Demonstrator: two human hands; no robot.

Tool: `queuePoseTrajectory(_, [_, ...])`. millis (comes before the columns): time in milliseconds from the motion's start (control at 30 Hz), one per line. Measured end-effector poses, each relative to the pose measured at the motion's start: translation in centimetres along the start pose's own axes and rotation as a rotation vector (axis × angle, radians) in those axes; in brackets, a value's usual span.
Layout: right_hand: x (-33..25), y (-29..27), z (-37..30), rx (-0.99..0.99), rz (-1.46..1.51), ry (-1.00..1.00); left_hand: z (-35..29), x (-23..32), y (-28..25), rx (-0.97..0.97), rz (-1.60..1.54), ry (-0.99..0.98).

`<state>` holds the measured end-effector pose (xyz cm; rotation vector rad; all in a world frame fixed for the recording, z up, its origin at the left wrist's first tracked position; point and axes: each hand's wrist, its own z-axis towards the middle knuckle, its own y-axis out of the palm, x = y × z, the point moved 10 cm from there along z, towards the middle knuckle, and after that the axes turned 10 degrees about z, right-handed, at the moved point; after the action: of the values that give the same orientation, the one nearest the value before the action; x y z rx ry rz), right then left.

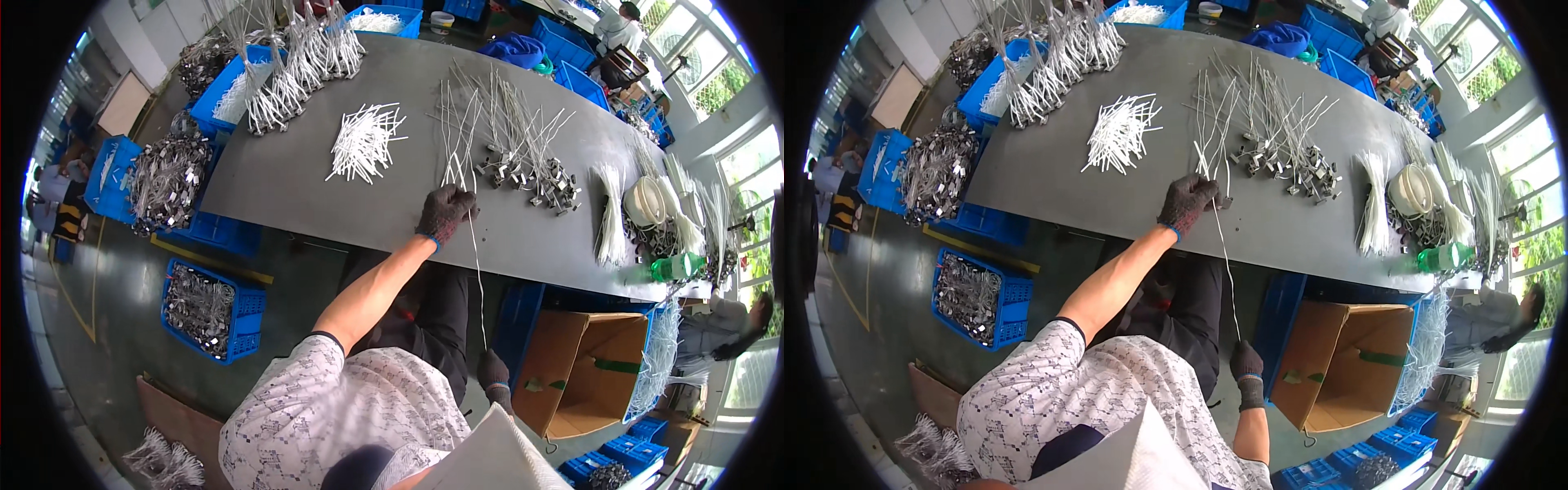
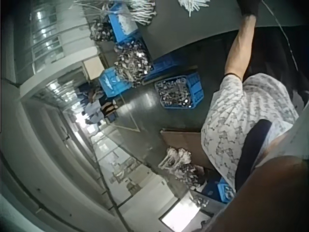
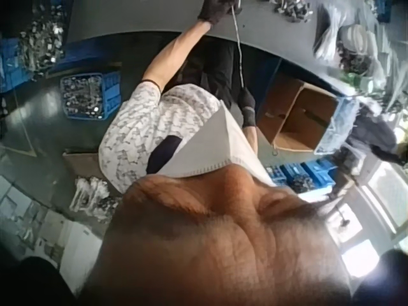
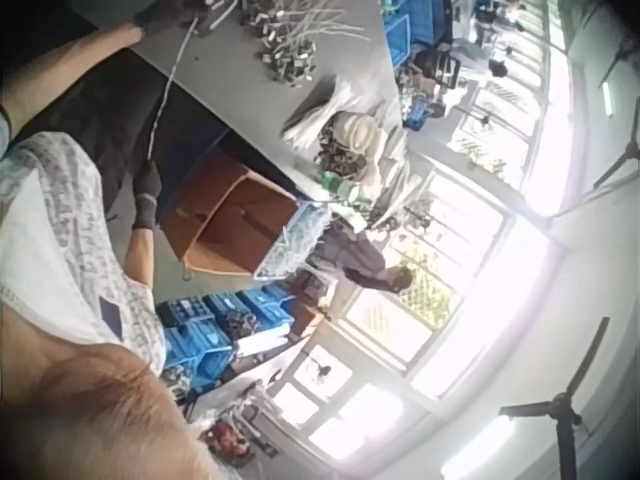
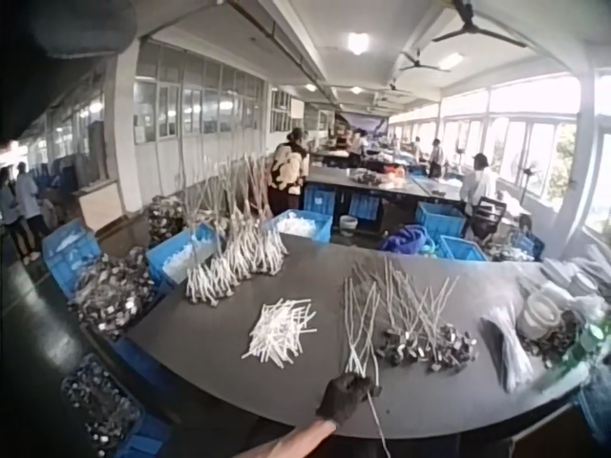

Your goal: Sorting and bundling white electrical wires at a workbench.

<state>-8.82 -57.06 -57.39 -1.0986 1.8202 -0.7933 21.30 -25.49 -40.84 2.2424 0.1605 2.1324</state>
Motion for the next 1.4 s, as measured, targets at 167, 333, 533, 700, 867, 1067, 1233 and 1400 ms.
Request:
queuePoseTrajectory(167, [-10.6,-8.2,5.1,0.288,0.741,-0.282,-4.5,-3.9,6.1,-0.132,0.242,0.053])
queuePoseTrajectory(333, [-20.2,-14.8,7.8,0.721,0.523,-0.722,-9.4,-5.8,8.3,-0.225,0.31,0.004])
queuePoseTrajectory(533, [-21.1,-10.5,16.1,0.179,1.205,-0.304,-6.2,-7.0,3.6,-0.184,0.303,-0.119])
queuePoseTrajectory(700, [-24.2,-17.3,19.9,0.592,0.518,-0.418,-0.2,-6.8,-0.7,-0.224,0.255,-0.301])
queuePoseTrajectory(867, [-29.3,-14.6,25.5,0.289,0.328,-0.537,3.9,-3.9,-7.0,-0.042,0.863,-0.076])
queuePoseTrajectory(1067, [-30.2,-17.2,32.1,0.312,0.245,-0.357,3.3,-2.7,-25.8,0.673,1.295,-0.122])
queuePoseTrajectory(1233, [-31.0,-17.8,36.2,0.353,0.11,-0.391,4.3,-5.2,-34.0,0.63,1.571,-0.419])
queuePoseTrajectory(1400, [-24.1,-17.0,35.5,0.599,0.149,-0.256,5.8,-7.6,-35.5,0.466,1.516,-0.507])
